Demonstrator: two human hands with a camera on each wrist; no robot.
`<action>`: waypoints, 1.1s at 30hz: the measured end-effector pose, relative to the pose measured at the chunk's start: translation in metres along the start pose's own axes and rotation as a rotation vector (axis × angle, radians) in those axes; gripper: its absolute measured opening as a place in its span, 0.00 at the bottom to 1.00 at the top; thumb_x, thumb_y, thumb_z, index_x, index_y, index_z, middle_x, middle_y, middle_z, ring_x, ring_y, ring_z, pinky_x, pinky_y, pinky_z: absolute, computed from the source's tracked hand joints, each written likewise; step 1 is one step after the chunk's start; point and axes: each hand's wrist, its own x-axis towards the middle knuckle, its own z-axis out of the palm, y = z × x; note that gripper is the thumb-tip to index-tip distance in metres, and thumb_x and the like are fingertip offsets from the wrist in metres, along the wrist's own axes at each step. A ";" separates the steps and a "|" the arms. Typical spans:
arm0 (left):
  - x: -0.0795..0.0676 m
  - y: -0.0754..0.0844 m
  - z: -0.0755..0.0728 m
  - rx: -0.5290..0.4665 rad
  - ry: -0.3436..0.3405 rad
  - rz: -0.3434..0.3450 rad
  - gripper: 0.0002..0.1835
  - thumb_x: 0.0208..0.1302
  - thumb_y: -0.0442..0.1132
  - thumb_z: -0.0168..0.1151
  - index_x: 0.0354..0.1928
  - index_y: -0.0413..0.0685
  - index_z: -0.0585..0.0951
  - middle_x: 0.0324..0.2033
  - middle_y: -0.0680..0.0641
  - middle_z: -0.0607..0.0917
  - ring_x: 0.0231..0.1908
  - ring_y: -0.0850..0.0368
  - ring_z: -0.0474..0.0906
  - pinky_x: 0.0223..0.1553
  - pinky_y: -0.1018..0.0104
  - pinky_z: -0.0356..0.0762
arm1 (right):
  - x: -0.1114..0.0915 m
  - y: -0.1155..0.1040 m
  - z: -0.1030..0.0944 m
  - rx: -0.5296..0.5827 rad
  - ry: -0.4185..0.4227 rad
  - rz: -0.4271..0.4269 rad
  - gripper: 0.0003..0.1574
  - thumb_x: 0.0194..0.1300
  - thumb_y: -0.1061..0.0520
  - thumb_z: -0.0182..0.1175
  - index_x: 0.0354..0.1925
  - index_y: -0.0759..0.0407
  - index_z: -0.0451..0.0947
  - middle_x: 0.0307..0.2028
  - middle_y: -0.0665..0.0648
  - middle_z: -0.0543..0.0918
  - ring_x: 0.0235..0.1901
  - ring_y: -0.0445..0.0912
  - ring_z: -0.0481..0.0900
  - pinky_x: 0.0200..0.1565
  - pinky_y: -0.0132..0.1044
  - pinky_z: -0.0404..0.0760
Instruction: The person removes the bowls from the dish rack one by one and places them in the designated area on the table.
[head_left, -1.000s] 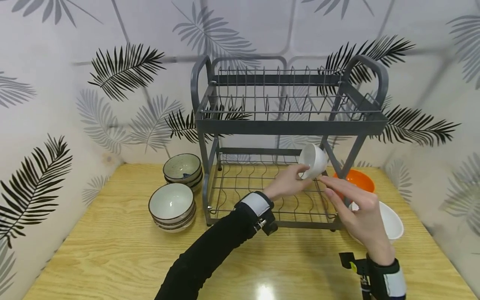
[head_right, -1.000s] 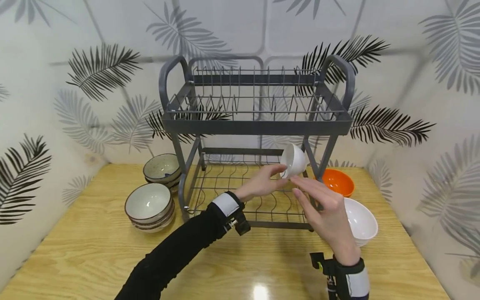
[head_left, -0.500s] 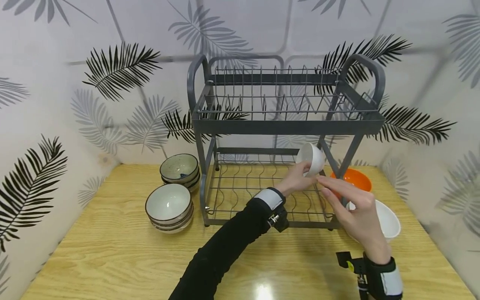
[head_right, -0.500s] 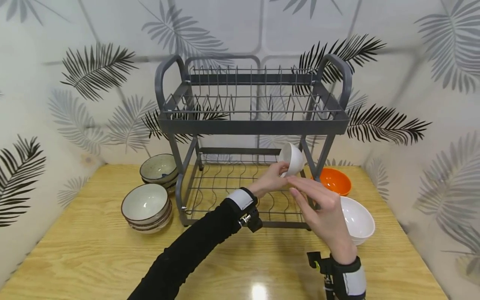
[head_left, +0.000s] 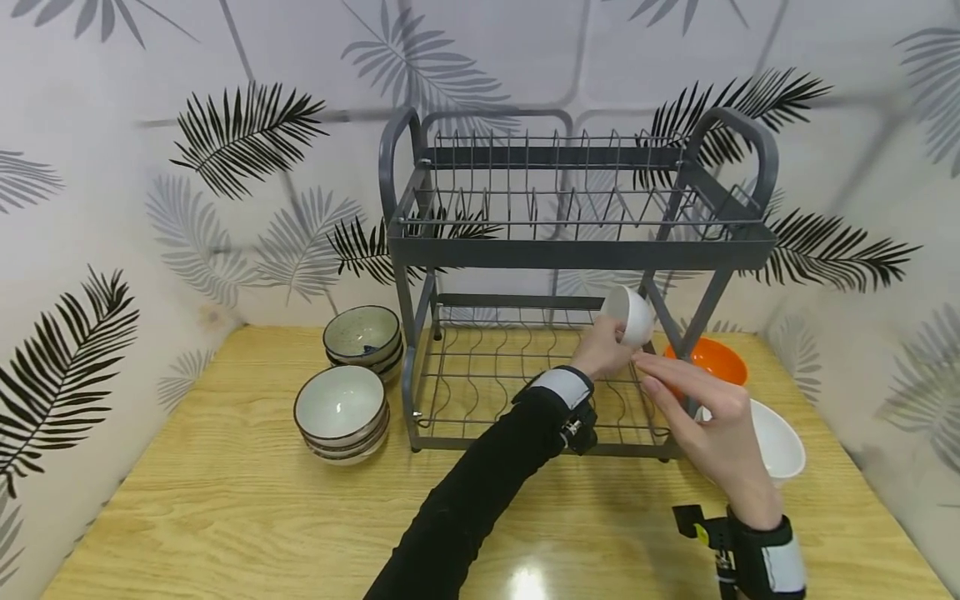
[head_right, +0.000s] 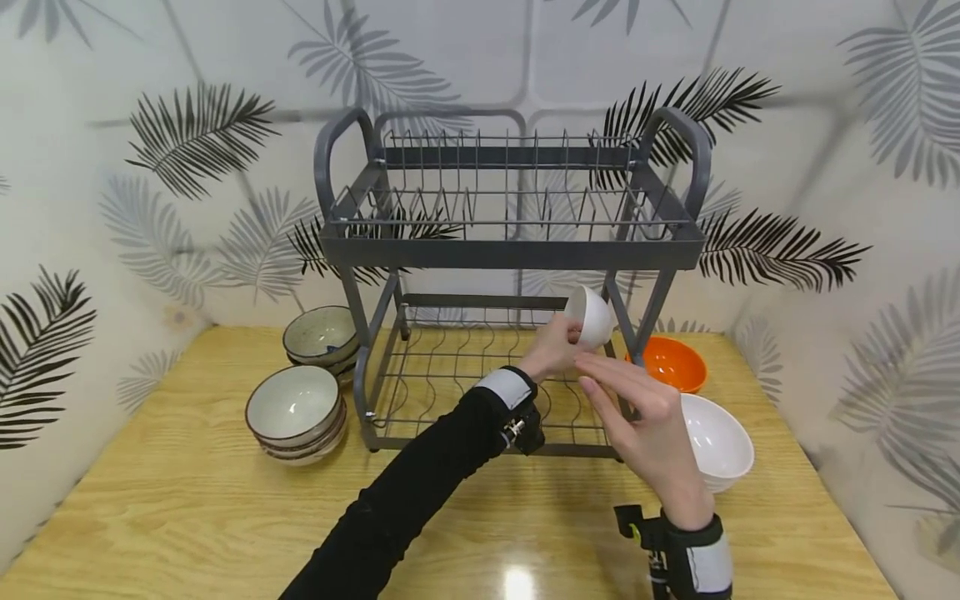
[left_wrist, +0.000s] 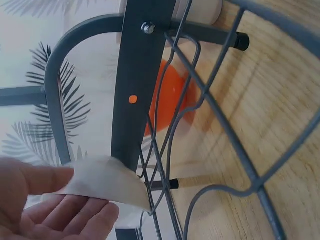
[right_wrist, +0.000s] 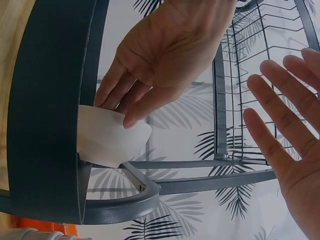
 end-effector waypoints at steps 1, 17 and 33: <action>0.001 0.000 0.000 0.010 0.022 -0.003 0.15 0.69 0.33 0.61 0.56 0.38 0.84 0.52 0.40 0.88 0.56 0.49 0.83 0.50 0.67 0.83 | 0.000 0.000 0.000 -0.005 -0.002 0.003 0.13 0.59 0.70 0.69 0.44 0.70 0.87 0.42 0.63 0.91 0.51 0.26 0.82 0.55 0.17 0.78; -0.005 -0.012 -0.019 -0.294 0.094 -0.055 0.15 0.70 0.34 0.63 0.55 0.37 0.84 0.53 0.38 0.87 0.54 0.47 0.86 0.45 0.66 0.88 | 0.004 -0.004 0.000 -0.034 -0.063 0.047 0.25 0.49 0.80 0.67 0.47 0.67 0.86 0.44 0.61 0.91 0.53 0.24 0.80 0.58 0.18 0.77; -0.055 -0.026 -0.050 -0.510 0.140 -0.032 0.16 0.72 0.35 0.60 0.58 0.36 0.82 0.53 0.37 0.87 0.54 0.49 0.86 0.49 0.69 0.87 | 0.003 -0.005 0.002 -0.051 -0.093 0.099 0.25 0.50 0.81 0.67 0.48 0.69 0.85 0.45 0.61 0.90 0.53 0.21 0.79 0.58 0.18 0.77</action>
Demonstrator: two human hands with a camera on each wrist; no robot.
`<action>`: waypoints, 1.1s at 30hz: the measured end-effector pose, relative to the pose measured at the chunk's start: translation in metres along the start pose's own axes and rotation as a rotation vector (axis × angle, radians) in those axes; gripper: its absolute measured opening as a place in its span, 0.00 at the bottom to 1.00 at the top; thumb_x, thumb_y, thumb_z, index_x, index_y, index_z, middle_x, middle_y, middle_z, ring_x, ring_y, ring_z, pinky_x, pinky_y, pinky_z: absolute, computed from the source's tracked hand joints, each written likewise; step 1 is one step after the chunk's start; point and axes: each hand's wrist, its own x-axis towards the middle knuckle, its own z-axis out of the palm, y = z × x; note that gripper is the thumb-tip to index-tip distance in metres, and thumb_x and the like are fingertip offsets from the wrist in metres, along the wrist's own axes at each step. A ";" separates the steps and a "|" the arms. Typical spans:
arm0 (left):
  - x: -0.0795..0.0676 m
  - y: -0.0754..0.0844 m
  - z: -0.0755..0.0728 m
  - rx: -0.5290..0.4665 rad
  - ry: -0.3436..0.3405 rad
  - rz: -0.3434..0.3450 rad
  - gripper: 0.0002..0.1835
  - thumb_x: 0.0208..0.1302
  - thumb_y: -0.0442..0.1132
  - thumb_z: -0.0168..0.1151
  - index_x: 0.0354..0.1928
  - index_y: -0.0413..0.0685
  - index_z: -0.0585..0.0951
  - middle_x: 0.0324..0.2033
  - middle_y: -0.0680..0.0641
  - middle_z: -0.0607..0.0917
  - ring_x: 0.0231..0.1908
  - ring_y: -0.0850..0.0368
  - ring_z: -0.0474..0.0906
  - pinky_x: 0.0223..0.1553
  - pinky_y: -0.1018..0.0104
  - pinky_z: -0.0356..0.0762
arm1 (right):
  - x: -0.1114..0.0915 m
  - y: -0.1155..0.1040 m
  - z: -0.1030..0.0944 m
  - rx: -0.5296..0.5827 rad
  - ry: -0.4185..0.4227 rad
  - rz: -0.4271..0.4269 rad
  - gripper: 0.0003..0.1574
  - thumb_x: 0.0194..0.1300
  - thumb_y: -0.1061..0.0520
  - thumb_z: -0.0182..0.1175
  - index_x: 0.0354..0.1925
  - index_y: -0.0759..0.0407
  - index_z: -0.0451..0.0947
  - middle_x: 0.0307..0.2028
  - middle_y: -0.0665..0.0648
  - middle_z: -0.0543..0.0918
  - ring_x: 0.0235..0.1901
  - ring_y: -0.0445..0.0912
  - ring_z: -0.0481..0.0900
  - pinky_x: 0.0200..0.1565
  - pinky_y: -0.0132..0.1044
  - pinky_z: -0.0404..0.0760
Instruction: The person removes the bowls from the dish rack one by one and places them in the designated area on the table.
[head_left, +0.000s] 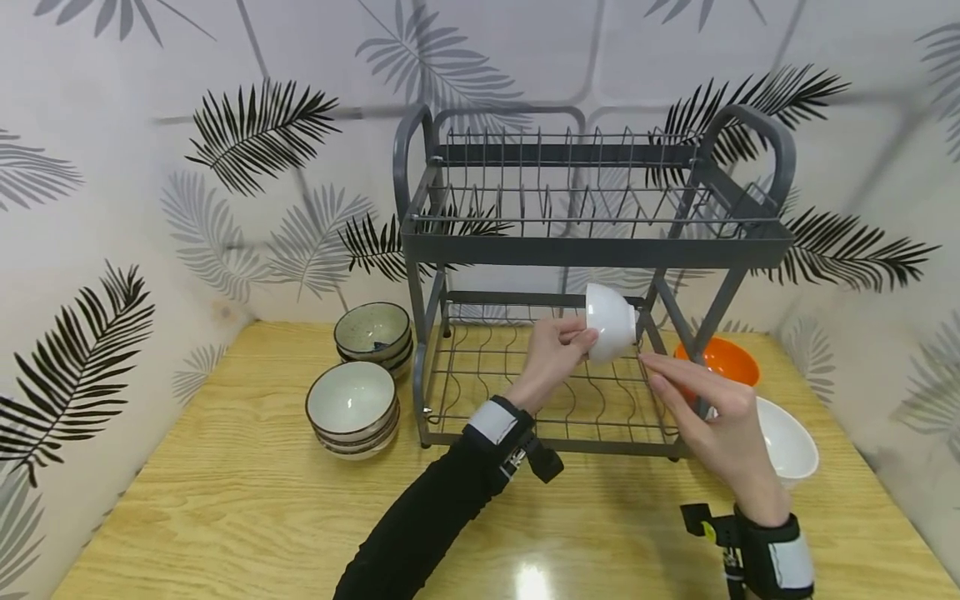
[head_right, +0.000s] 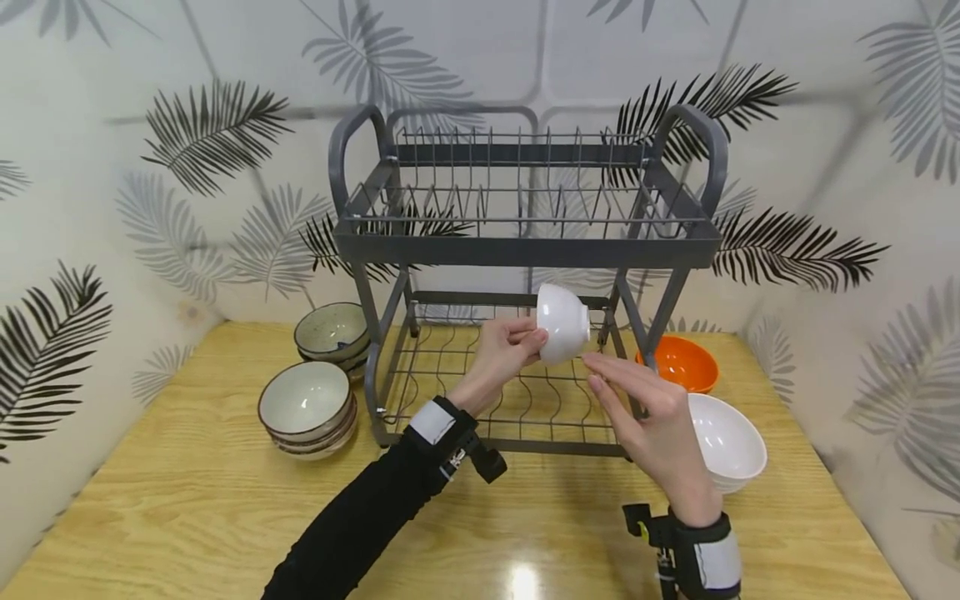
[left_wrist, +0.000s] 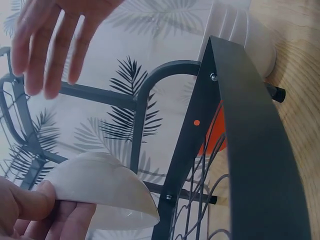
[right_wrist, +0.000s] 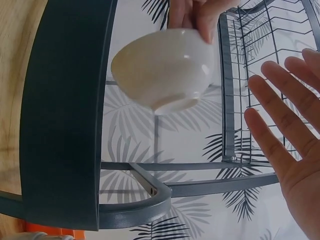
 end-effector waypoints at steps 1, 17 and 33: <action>-0.004 0.000 -0.003 0.014 0.001 0.010 0.16 0.72 0.36 0.60 0.57 0.37 0.83 0.52 0.37 0.87 0.53 0.50 0.86 0.47 0.70 0.86 | 0.000 0.001 0.001 0.001 0.003 -0.006 0.25 0.50 0.81 0.67 0.48 0.69 0.85 0.45 0.61 0.90 0.53 0.21 0.79 0.58 0.18 0.77; -0.052 -0.002 -0.033 0.101 -0.006 0.170 0.14 0.70 0.34 0.61 0.53 0.36 0.85 0.50 0.36 0.88 0.52 0.44 0.87 0.48 0.64 0.86 | 0.000 0.001 0.003 -0.002 0.011 -0.013 0.26 0.50 0.80 0.67 0.49 0.70 0.85 0.48 0.63 0.89 0.56 0.23 0.78 0.61 0.19 0.75; -0.089 -0.016 -0.071 0.431 0.018 0.539 0.09 0.69 0.30 0.59 0.46 0.35 0.85 0.43 0.37 0.90 0.42 0.47 0.88 0.45 0.62 0.87 | 0.000 -0.001 0.015 0.066 -0.005 -0.062 0.32 0.49 0.80 0.66 0.54 0.68 0.83 0.54 0.62 0.87 0.62 0.30 0.77 0.64 0.22 0.74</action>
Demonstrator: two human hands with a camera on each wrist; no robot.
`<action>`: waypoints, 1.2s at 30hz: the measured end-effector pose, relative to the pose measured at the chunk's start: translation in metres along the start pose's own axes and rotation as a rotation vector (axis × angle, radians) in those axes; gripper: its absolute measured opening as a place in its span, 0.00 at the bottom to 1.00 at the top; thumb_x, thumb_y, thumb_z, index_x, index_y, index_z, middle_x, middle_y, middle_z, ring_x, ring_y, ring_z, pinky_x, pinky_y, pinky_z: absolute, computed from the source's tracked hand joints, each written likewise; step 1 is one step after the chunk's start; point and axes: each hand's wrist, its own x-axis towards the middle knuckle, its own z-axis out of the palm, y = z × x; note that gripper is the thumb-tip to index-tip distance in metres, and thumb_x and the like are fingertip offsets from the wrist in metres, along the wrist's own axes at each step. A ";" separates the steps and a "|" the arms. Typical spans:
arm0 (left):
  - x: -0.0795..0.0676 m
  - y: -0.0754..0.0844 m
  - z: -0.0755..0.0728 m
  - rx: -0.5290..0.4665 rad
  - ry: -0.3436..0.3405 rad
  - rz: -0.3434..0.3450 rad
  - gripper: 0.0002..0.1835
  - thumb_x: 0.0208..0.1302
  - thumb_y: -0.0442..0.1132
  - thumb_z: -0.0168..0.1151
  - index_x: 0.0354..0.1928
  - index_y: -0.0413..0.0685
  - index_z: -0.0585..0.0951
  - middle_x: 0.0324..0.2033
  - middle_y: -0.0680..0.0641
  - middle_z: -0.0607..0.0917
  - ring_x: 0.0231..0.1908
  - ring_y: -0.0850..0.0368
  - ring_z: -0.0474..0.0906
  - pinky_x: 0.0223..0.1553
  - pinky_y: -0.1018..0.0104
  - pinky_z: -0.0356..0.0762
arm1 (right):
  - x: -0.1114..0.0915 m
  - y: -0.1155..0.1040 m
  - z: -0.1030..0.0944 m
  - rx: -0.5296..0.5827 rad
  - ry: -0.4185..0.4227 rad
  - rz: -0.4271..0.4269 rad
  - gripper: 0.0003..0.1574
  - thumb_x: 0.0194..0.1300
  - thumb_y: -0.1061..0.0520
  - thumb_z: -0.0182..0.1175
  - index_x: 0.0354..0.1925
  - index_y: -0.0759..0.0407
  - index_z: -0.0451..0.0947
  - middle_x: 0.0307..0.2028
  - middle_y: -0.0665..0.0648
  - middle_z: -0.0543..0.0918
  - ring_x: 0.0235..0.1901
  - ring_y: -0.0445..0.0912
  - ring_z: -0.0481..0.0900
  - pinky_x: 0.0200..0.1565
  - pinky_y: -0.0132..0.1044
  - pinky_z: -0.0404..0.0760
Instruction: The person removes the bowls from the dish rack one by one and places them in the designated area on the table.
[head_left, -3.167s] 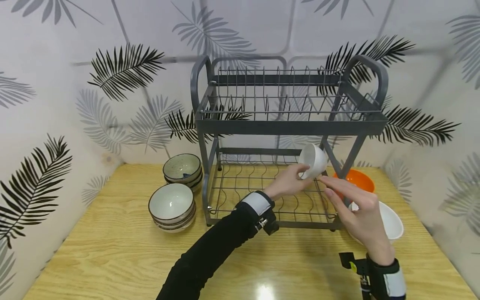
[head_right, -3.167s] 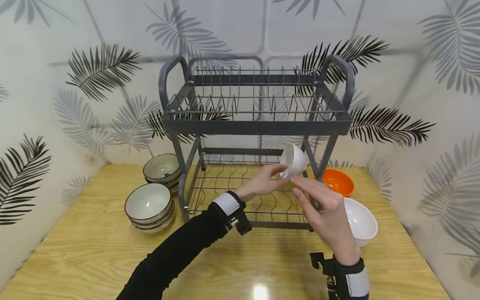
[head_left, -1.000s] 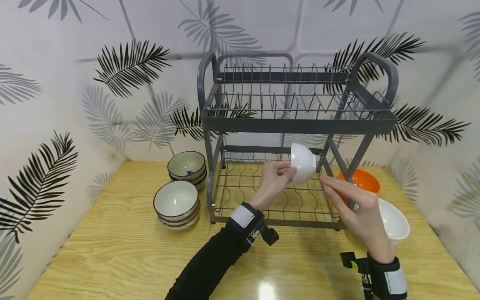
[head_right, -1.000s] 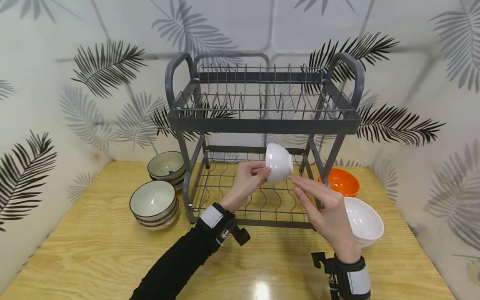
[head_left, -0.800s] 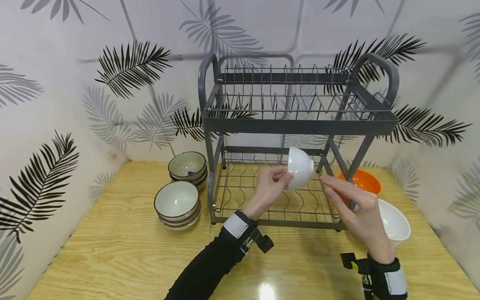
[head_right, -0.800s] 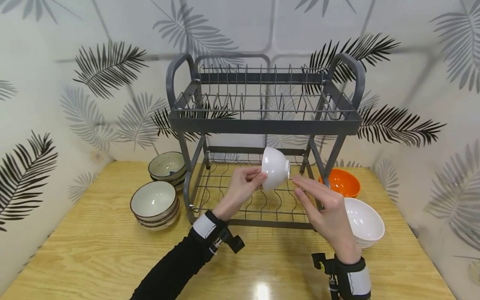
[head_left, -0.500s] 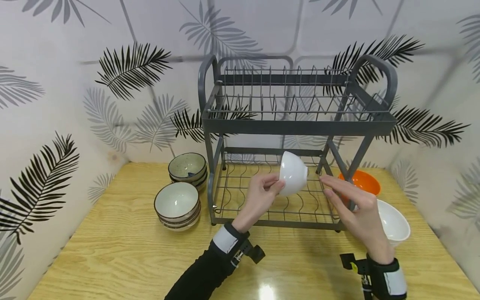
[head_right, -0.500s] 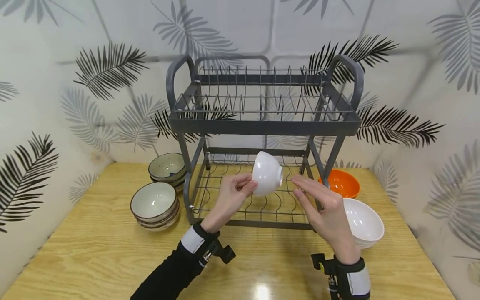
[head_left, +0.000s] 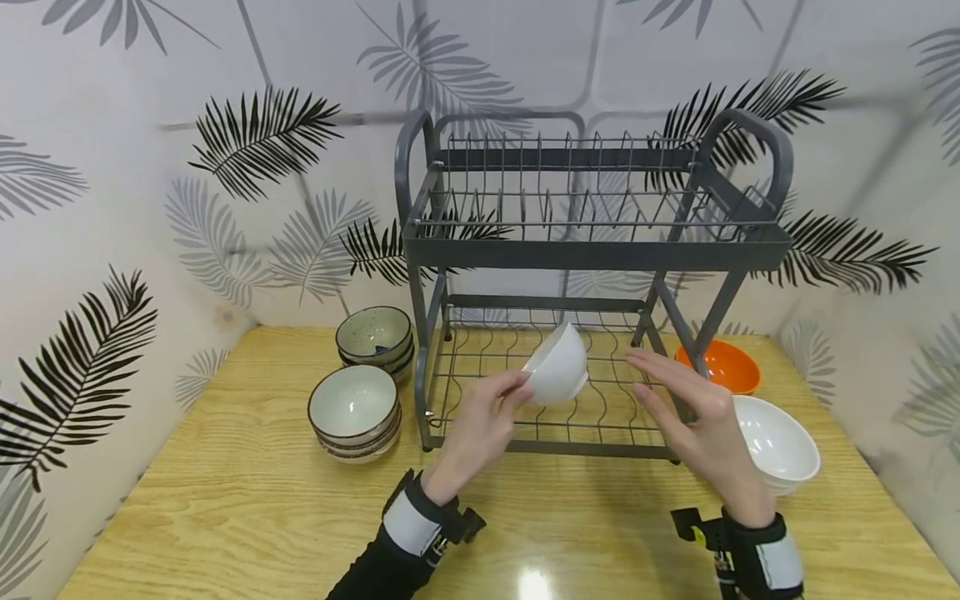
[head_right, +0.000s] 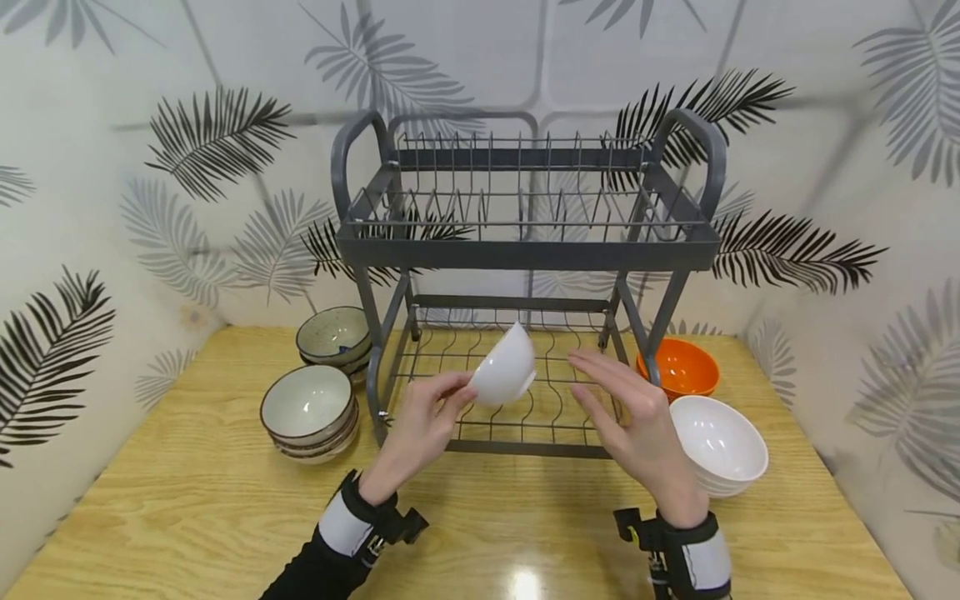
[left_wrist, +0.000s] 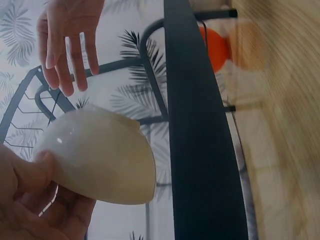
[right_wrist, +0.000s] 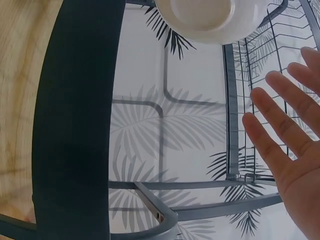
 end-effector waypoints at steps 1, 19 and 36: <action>-0.002 -0.001 -0.002 0.039 -0.002 0.038 0.08 0.68 0.30 0.60 0.45 0.35 0.85 0.41 0.38 0.90 0.41 0.48 0.88 0.44 0.61 0.87 | 0.000 0.000 0.001 0.001 -0.007 0.003 0.32 0.50 0.80 0.67 0.55 0.68 0.82 0.55 0.63 0.86 0.62 0.30 0.77 0.65 0.22 0.73; -0.017 0.008 -0.021 0.545 -0.234 0.350 0.15 0.58 0.29 0.69 0.47 0.49 0.87 0.41 0.51 0.90 0.43 0.57 0.87 0.47 0.68 0.87 | -0.003 -0.010 0.025 0.101 -0.304 -0.033 0.39 0.50 0.76 0.71 0.62 0.62 0.78 0.64 0.60 0.80 0.73 0.40 0.66 0.72 0.26 0.65; -0.017 0.003 -0.038 0.464 -0.312 0.437 0.24 0.49 0.18 0.66 0.46 0.48 0.88 0.41 0.52 0.88 0.46 0.58 0.85 0.57 0.68 0.83 | -0.001 -0.018 0.032 0.068 -0.385 -0.107 0.27 0.45 0.78 0.71 0.43 0.56 0.88 0.41 0.54 0.91 0.43 0.47 0.89 0.58 0.21 0.78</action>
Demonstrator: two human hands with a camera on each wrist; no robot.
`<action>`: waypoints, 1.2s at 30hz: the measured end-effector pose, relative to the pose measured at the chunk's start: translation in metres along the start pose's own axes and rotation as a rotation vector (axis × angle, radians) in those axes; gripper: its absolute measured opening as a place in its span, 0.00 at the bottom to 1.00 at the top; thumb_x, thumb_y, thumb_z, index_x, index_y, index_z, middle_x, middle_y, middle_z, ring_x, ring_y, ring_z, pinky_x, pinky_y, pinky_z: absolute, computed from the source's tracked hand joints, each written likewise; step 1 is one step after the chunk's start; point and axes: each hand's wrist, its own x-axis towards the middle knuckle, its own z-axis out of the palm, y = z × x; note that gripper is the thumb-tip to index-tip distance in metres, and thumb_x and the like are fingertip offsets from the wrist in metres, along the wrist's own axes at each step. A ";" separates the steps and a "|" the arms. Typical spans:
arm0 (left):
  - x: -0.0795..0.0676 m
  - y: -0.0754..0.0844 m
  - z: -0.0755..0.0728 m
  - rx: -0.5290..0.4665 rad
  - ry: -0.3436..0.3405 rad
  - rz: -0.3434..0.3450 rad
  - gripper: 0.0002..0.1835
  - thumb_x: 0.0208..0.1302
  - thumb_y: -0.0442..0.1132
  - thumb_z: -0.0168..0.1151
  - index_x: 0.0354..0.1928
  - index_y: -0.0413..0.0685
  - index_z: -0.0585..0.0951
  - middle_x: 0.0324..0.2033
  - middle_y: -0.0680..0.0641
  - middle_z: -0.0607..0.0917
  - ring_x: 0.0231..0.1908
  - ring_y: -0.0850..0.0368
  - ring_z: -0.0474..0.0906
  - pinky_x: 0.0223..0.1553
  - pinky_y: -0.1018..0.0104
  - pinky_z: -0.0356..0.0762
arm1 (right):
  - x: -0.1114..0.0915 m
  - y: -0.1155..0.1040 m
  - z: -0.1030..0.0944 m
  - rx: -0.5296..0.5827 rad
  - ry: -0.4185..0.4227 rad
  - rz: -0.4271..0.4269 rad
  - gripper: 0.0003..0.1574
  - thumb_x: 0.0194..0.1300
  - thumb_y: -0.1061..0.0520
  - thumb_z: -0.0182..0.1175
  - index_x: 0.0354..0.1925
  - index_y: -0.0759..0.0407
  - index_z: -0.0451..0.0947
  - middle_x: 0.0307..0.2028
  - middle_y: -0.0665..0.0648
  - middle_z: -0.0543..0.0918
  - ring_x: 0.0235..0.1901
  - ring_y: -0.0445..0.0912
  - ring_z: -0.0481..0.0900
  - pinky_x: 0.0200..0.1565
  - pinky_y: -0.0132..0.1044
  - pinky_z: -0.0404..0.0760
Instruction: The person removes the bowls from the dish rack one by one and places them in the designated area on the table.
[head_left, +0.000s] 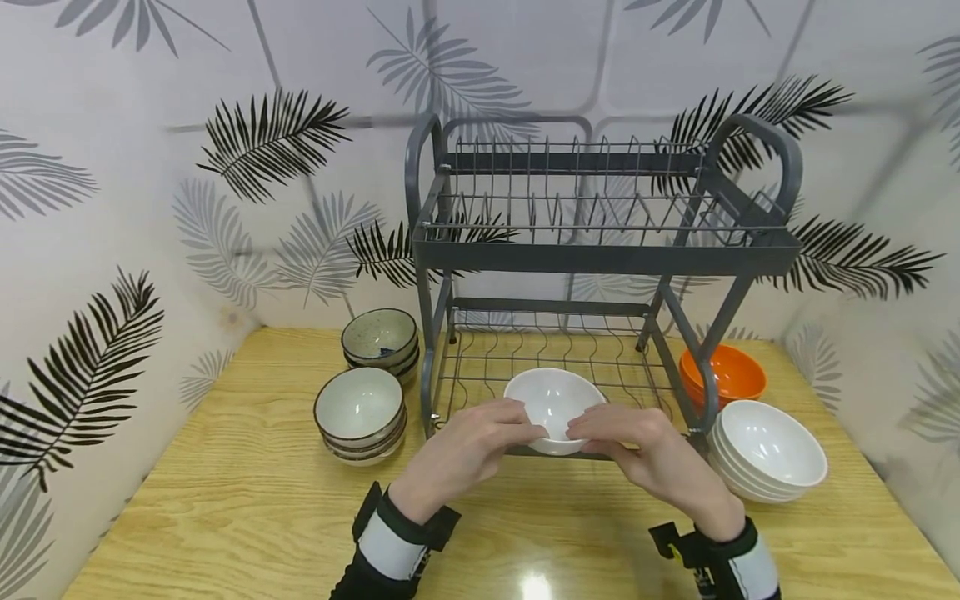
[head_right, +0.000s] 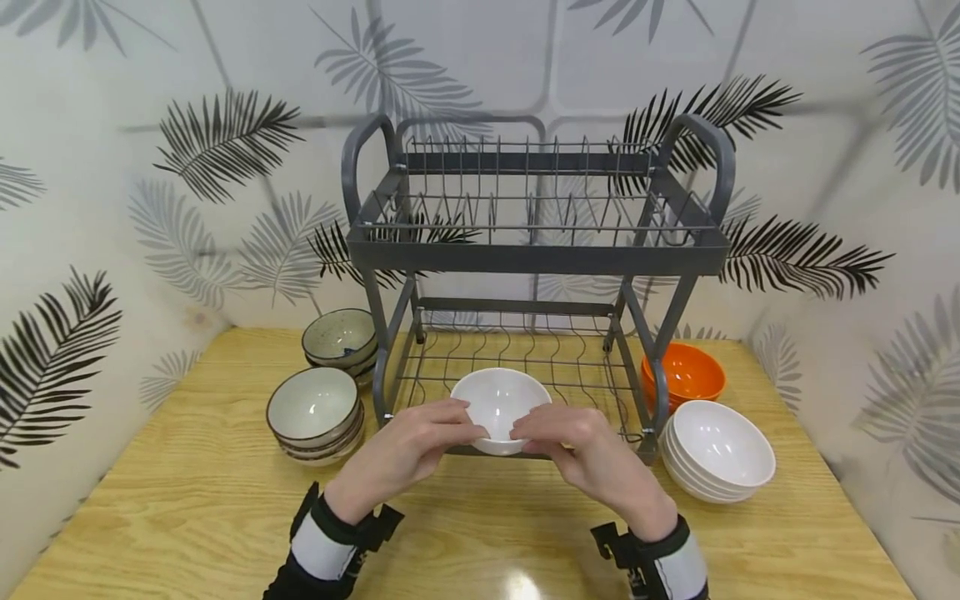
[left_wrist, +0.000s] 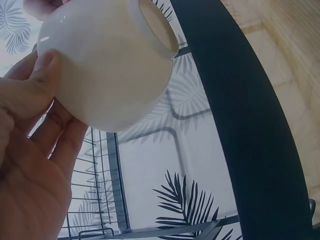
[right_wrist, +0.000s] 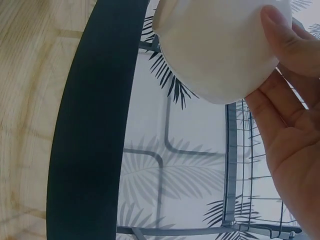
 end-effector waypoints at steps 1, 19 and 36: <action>0.000 0.000 0.000 -0.001 0.000 0.000 0.25 0.48 0.17 0.66 0.46 0.49 0.88 0.41 0.52 0.89 0.47 0.58 0.86 0.58 0.67 0.82 | 0.000 -0.001 0.000 -0.011 -0.002 0.004 0.27 0.45 0.78 0.71 0.43 0.56 0.88 0.40 0.54 0.91 0.41 0.46 0.89 0.55 0.21 0.80; 0.000 -0.007 0.006 -0.193 0.053 -0.080 0.31 0.64 0.41 0.68 0.68 0.44 0.74 0.68 0.39 0.75 0.70 0.46 0.72 0.68 0.58 0.75 | -0.003 0.003 -0.001 -0.153 0.012 0.001 0.31 0.38 0.81 0.72 0.40 0.58 0.88 0.36 0.52 0.91 0.35 0.45 0.89 0.43 0.23 0.85; 0.000 -0.003 0.004 -0.242 -0.018 -0.214 0.38 0.69 0.46 0.63 0.78 0.52 0.60 0.76 0.45 0.65 0.75 0.46 0.62 0.71 0.45 0.68 | -0.030 0.012 -0.022 -0.125 0.112 -0.069 0.26 0.76 0.45 0.50 0.37 0.58 0.89 0.36 0.56 0.91 0.42 0.40 0.88 0.59 0.18 0.75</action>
